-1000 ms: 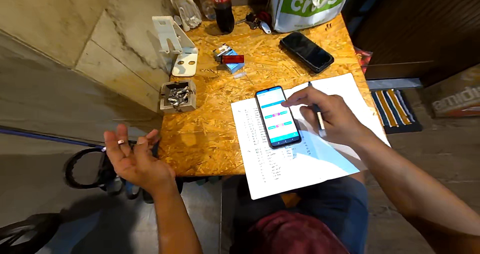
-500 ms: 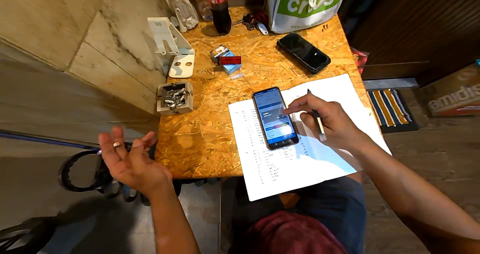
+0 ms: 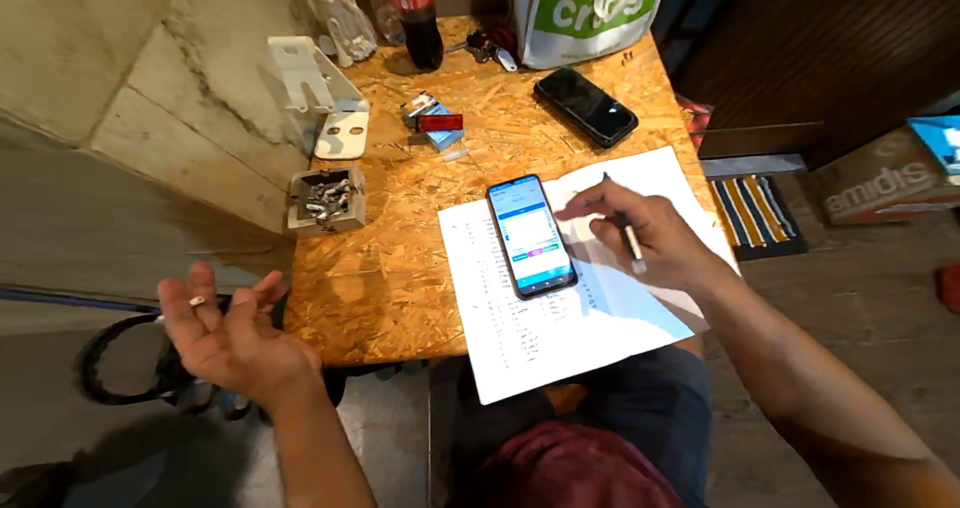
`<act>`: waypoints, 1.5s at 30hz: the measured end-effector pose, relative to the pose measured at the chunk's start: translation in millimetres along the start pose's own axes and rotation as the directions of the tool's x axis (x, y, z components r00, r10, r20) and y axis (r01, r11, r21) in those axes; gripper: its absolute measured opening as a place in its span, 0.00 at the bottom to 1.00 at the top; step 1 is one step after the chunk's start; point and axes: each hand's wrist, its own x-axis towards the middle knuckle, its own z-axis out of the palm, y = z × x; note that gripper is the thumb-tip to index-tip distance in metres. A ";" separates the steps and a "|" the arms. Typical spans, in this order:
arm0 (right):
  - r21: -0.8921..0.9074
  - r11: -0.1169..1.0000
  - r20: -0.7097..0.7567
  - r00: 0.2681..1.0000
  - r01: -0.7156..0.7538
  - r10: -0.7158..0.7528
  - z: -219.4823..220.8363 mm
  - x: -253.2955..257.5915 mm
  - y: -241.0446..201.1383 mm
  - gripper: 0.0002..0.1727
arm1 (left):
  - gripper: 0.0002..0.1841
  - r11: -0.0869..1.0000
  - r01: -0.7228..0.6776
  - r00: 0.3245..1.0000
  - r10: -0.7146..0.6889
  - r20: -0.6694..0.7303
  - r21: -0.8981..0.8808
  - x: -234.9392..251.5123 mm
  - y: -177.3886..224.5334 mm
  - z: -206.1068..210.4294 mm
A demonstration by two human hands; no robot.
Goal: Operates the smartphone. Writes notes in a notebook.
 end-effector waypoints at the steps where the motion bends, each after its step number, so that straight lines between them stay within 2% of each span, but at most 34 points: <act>1: 0.034 0.999 -0.045 0.999 -0.007 0.008 -12.2 -1.1 -1.3 0.17 | 0.29 1.000 0.005 1.000 -0.005 0.008 0.015 0.3 -3.8 -2.7; 3: 0.123 0.992 -0.166 0.985 -0.026 0.046 -36.0 -6.0 -0.4 0.17 | 0.29 0.999 0.025 0.999 -0.025 0.024 0.030 -0.6 -9.9 -6.7; 7: 0.245 0.969 -0.408 0.910 0.031 0.074 -63.9 -22.4 17.7 0.16 | 0.29 0.998 0.056 0.998 -0.057 0.010 0.020 -1.6 -1.2 0.4; 11: 0.311 0.944 -0.499 0.864 0.110 0.064 -66.2 -41.5 22.5 0.17 | 0.23 0.996 0.085 0.996 -0.084 -0.018 0.029 -8.4 10.5 5.2; 14: 0.266 0.955 -0.440 0.898 0.129 0.001 -65.1 -46.7 27.3 0.20 | 0.18 1.000 0.029 0.999 -0.029 -0.020 -0.007 -9.8 13.2 7.8; 16: 0.211 0.967 -0.340 0.938 0.143 -0.064 -63.7 -48.2 29.6 0.24 | 0.18 1.000 -0.009 1.000 0.009 -0.014 -0.014 -10.4 20.2 13.3; 17: 0.224 0.967 -0.289 0.956 0.119 -0.051 -61.9 -49.0 29.5 0.25 | 0.17 1.000 -0.011 1.000 0.010 -0.027 -0.018 -11.3 24.3 16.9; 19: 0.397 0.918 -0.181 0.980 -0.008 0.087 -53.3 -49.9 27.0 0.28 | 0.17 0.999 -0.025 0.999 0.023 -0.039 -0.037 -11.6 26.2 18.3; 21: 0.602 0.791 -0.059 0.981 -0.114 0.185 -37.3 -48.9 28.2 0.30 | 0.19 0.998 -0.037 0.999 0.036 -0.014 -0.044 -11.1 25.4 16.1; 23: 0.653 0.741 0.022 0.981 -0.158 0.190 -21.8 -50.2 31.2 0.25 | 0.16 0.999 -0.030 1.000 0.030 0.005 -0.030 -8.9 14.4 6.7; 25: 0.612 0.771 0.067 0.983 -0.176 0.171 -12.8 -51.8 33.5 0.16 | 0.17 0.999 -0.038 0.999 0.038 0.023 -0.004 -4.2 -3.3 -8.9; 29: 0.553 0.797 0.050 0.965 -0.242 0.258 -7.2 -55.7 37.9 0.02 | 0.17 0.999 -0.024 0.999 0.025 -0.028 0.043 -5.3 17.5 8.3; 33: 0.556 0.790 0.020 0.954 -0.260 0.300 -6.2 -55.7 34.9 0.01 | 0.15 0.997 -0.067 0.997 0.068 -0.020 0.024 -5.3 15.7 6.8; 40: 0.497 0.814 0.025 0.943 -0.299 0.331 -5.3 -54.7 33.5 0.02 | 0.19 0.993 -0.100 0.995 0.101 0.012 -0.066 -2.9 4.2 -5.2; 45: 0.465 0.830 0.012 0.940 -0.306 0.340 -3.5 -53.6 32.0 0.01 | 0.20 0.984 -0.143 0.990 0.140 -0.035 -0.106 -5.9 15.2 5.7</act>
